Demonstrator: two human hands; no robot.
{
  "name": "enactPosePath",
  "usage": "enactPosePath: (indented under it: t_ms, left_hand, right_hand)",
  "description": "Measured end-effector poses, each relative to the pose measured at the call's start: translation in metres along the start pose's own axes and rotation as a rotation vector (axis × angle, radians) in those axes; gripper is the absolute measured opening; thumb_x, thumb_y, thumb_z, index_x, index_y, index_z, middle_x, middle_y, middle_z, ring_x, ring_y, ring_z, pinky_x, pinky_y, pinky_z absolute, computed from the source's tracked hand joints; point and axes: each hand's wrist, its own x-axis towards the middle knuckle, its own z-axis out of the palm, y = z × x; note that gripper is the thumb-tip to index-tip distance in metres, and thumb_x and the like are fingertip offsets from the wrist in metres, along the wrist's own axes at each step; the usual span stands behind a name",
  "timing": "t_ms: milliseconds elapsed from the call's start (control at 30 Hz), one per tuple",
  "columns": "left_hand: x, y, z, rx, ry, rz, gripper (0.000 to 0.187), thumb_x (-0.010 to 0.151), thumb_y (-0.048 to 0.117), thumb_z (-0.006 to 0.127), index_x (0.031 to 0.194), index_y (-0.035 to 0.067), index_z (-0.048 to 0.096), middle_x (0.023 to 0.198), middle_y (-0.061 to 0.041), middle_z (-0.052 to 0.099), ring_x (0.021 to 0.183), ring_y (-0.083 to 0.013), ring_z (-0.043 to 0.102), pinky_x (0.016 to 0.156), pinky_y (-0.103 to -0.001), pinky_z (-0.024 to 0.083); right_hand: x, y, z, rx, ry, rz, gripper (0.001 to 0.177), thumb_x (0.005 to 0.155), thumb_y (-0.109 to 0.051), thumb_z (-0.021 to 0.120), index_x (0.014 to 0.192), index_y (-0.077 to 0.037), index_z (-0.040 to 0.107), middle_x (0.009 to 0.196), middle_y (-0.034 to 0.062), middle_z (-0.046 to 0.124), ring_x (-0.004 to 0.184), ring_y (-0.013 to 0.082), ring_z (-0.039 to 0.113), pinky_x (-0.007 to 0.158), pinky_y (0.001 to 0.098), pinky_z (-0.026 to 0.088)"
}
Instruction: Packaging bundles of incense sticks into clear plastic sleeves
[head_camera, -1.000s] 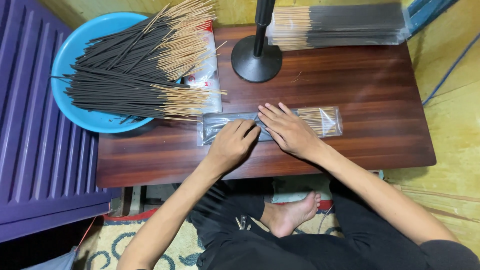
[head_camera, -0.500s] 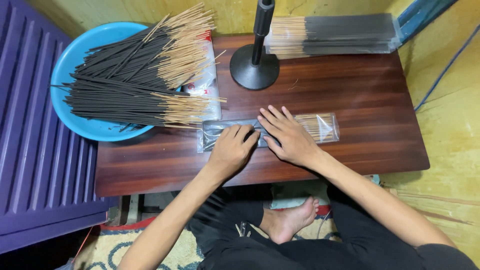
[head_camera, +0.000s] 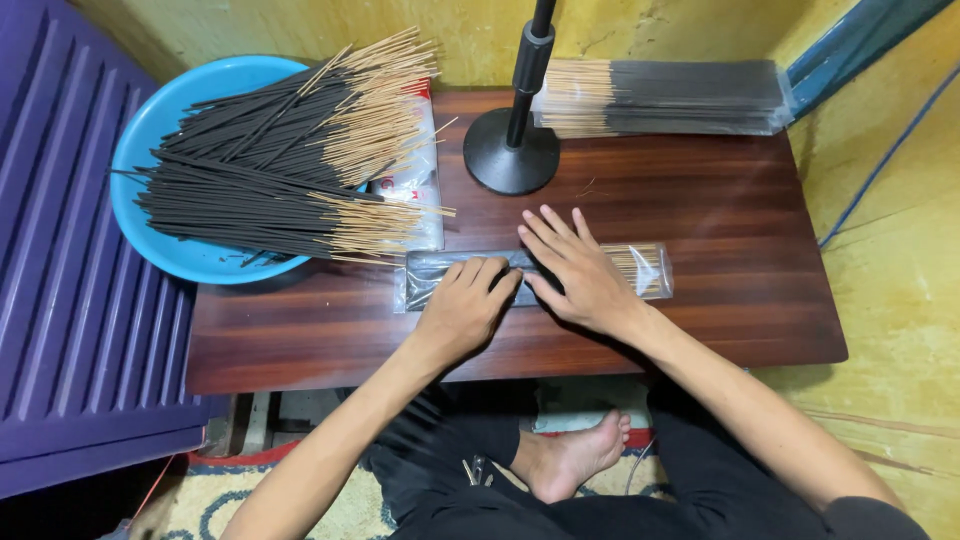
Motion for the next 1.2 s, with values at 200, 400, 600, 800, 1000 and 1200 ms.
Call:
enactPosePath:
  t_ms: [200,400,600,800,1000,1200]
  left_hand:
    - [-0.005,0.001,0.003,0.012,0.020,-0.058,0.021,0.104,0.020,0.050,0.113,0.009,0.065,0.101,-0.010,0.059,0.092,-0.0288,0.061,0.077,-0.036,0.046]
    - [-0.011,-0.004,0.004,0.012,0.022,-0.083,0.019,0.103,0.025,0.057,0.112,0.011,0.066,0.101,-0.008,0.060,0.092,-0.0281,0.061,0.076,-0.037,0.046]
    - [-0.019,0.004,-0.012,0.049,0.004,-0.027,0.016,0.102,0.015,0.057,0.111,0.010,0.069,0.109,-0.011,0.067,0.104,-0.0290,0.066,0.088,-0.037,0.051]
    - [-0.044,0.007,-0.003,-0.096,-0.042,0.008,0.032,0.103,0.021,0.058,0.130,0.006,0.066,0.133,-0.015,0.068,0.127,-0.0304,0.064,0.107,-0.041,0.049]
    - [-0.067,-0.017,-0.027,-0.267,-0.139,-0.075,0.056,0.103,0.040,0.061,0.138,-0.003,0.058,0.145,-0.024,0.058,0.137,-0.0387,0.054,0.115,-0.049,0.041]
    - [-0.083,-0.031,-0.055,-0.210,-0.262,-0.174,0.060,0.101,0.044,0.061,0.143,0.001,0.056,0.149,-0.020,0.057,0.140,-0.0342,0.052,0.116,-0.049,0.039]
  right_hand:
    - [-0.002,0.005,0.021,-0.003,-0.063,-0.039,0.057,0.100,-0.024,0.055,0.154,-0.008,0.047,0.160,0.0137,0.046,0.149,0.0294,0.040,0.124,0.0496,0.023]
    - [0.000,0.004,0.019,-0.034,-0.098,-0.055,0.056,0.102,-0.025,0.050,0.156,-0.009,0.045,0.161,0.0134,0.044,0.150,0.0292,0.038,0.125,0.0486,0.022]
    - [-0.001,0.004,0.018,-0.051,-0.109,-0.067,0.057,0.103,-0.026,0.047,0.157,-0.009,0.042,0.162,0.0146,0.042,0.151,0.0292,0.036,0.125,0.0480,0.020]
    - [-0.002,0.006,0.020,-0.072,-0.118,-0.078,0.057,0.105,-0.027,0.044,0.159,-0.008,0.040,0.163,0.0147,0.041,0.151,0.0287,0.036,0.125,0.0476,0.020]
    - [-0.002,0.005,0.020,-0.075,-0.136,-0.073,0.058,0.105,-0.028,0.043,0.159,-0.009,0.039,0.163,0.0147,0.040,0.151,0.0294,0.035,0.124,0.0490,0.021]
    - [-0.002,0.005,0.018,-0.092,-0.160,-0.079,0.058,0.104,-0.027,0.044,0.159,-0.009,0.039,0.163,0.0155,0.040,0.151,0.0296,0.036,0.124,0.0491,0.022]
